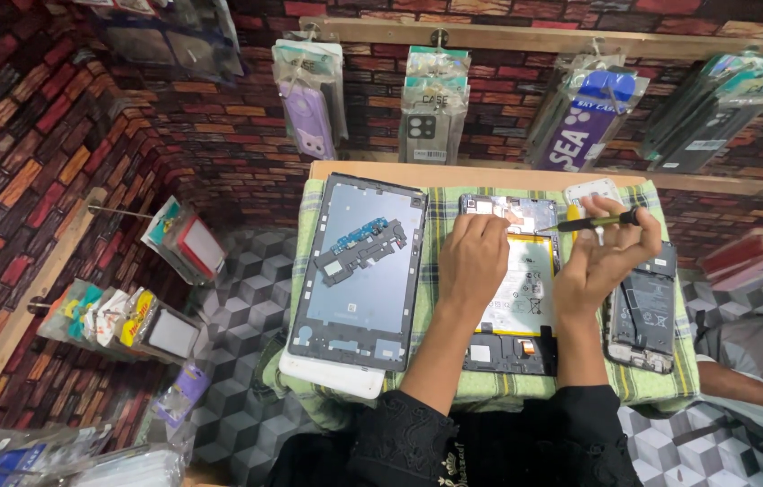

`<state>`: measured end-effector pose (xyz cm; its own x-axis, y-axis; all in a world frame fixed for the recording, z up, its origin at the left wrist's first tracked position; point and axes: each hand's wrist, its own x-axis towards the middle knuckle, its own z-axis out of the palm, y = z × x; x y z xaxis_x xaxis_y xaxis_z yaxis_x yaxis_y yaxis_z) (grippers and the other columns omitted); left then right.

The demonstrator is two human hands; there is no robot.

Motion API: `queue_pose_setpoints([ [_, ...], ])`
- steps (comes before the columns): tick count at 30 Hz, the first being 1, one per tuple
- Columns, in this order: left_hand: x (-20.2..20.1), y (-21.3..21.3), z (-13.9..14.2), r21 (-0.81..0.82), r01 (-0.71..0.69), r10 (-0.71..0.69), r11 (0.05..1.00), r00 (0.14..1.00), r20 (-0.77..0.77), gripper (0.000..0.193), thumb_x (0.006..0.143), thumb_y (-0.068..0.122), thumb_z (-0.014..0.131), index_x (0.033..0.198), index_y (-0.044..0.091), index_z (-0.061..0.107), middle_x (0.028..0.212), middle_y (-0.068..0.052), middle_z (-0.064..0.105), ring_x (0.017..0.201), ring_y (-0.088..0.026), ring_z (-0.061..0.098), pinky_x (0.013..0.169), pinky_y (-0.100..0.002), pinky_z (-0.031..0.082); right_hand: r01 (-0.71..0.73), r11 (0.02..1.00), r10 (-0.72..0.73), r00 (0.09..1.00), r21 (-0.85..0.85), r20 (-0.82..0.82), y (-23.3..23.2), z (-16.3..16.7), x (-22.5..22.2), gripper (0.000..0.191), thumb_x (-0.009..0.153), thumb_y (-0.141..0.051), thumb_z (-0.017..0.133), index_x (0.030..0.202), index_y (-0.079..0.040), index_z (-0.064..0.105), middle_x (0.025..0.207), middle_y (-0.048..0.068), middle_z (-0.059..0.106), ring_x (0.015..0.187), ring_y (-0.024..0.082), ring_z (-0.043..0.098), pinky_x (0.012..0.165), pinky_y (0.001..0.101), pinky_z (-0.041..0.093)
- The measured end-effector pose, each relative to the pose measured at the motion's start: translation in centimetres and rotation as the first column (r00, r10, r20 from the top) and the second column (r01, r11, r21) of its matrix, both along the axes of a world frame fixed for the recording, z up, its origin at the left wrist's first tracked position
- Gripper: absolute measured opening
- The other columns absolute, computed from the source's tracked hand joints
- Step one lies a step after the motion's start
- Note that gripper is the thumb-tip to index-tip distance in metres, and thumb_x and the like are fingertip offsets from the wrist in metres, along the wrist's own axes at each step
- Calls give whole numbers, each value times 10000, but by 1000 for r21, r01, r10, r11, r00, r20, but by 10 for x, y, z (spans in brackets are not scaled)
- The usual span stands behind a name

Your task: The person uses a screwdriver to remove screws from a disassembled tablet, then detaches and removes internal components including a metal bracket and a circuit board. The removed parts are placed on the adjacent tablet screen assembly.

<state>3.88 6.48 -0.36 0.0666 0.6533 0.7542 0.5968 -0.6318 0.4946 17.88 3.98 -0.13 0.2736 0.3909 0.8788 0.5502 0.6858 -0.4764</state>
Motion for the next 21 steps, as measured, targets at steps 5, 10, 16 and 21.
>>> queue_pose_setpoints([
  [5,0,2,-1,1,-6,6,1000,1000,0,95,925,80,683,1003,64,736,1013,-36,718,1006,-222,652,850,-351,564,112,992,-110,993,-60,30,2,-3,3,719,1038,185,651,1519,-148,235,1290,178,510,1151,227,612,977,303,539],
  [10,1,2,0,-2,-9,9,1000,1000,9,87,930,87,681,996,65,732,1023,-39,716,1012,-223,656,849,-353,564,18,999,-21,996,-31,-87,1,-11,5,682,1086,201,609,1502,-159,207,1282,150,511,1152,193,616,1022,310,580],
  [16,-2,-3,8,-31,47,-47,998,999,-12,229,916,175,721,1127,88,738,1055,-40,727,1029,-213,648,841,-359,555,-73,997,73,976,3,-204,-2,-15,8,711,1106,208,588,1520,-193,172,1300,128,511,1143,189,603,1047,322,581],
  [21,-3,-4,12,-27,126,-127,992,991,-49,378,887,252,735,1231,97,723,1081,-32,745,1007,-201,642,867,-340,557,-206,978,206,940,29,-273,-4,-14,7,730,1115,203,612,1537,-208,181,1248,99,514,1139,184,598,1071,343,539],
])
